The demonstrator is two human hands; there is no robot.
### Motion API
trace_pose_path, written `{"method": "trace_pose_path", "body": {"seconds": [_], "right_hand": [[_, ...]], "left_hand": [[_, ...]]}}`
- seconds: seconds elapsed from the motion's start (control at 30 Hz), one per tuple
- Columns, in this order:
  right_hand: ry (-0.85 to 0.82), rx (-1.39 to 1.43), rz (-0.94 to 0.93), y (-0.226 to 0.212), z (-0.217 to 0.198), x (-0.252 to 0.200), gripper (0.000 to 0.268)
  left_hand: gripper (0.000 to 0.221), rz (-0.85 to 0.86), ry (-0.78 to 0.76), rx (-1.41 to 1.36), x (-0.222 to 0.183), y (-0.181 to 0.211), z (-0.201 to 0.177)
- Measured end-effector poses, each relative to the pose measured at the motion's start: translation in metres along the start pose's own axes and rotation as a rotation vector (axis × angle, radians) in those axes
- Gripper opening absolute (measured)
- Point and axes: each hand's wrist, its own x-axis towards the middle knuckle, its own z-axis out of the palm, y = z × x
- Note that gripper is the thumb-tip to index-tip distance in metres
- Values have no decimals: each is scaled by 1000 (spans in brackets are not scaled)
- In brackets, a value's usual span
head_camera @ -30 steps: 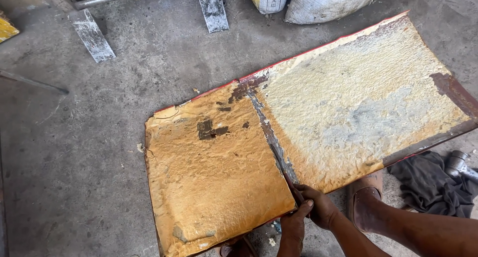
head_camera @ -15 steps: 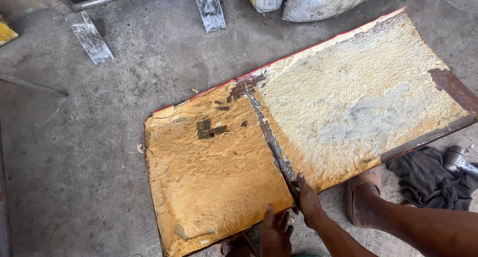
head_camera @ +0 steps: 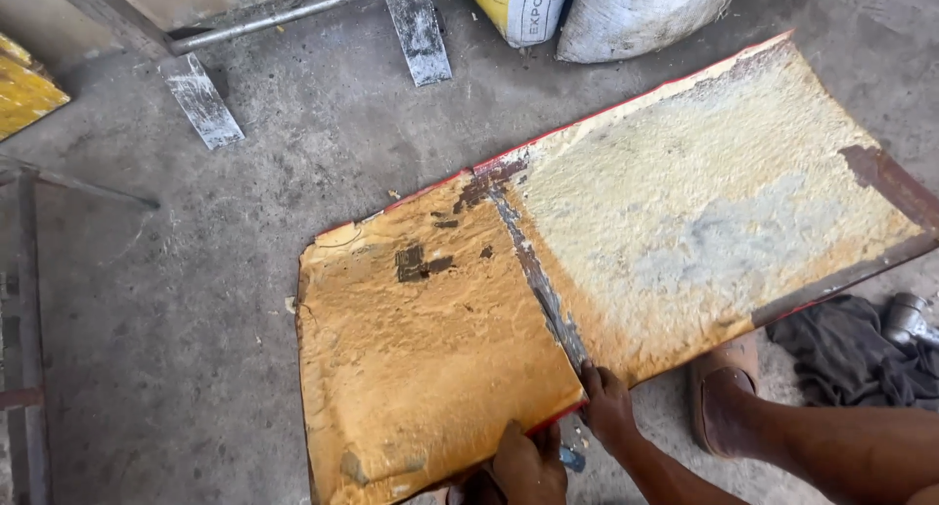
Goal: Cutting a large sheet of foam backing into two pieces using scissors.
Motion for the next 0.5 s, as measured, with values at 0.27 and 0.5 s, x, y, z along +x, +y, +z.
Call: {"method": "trace_pose_path", "body": {"seconds": [0.27, 0.5], "right_hand": [[-75, -10, 67, -9, -6, -1, 51], [-264, 295, 432, -39, -17, 11, 52]], "left_hand": [[23, -54, 32, 8, -24, 16, 10], [27, -16, 2, -16, 2, 29, 4]]}}
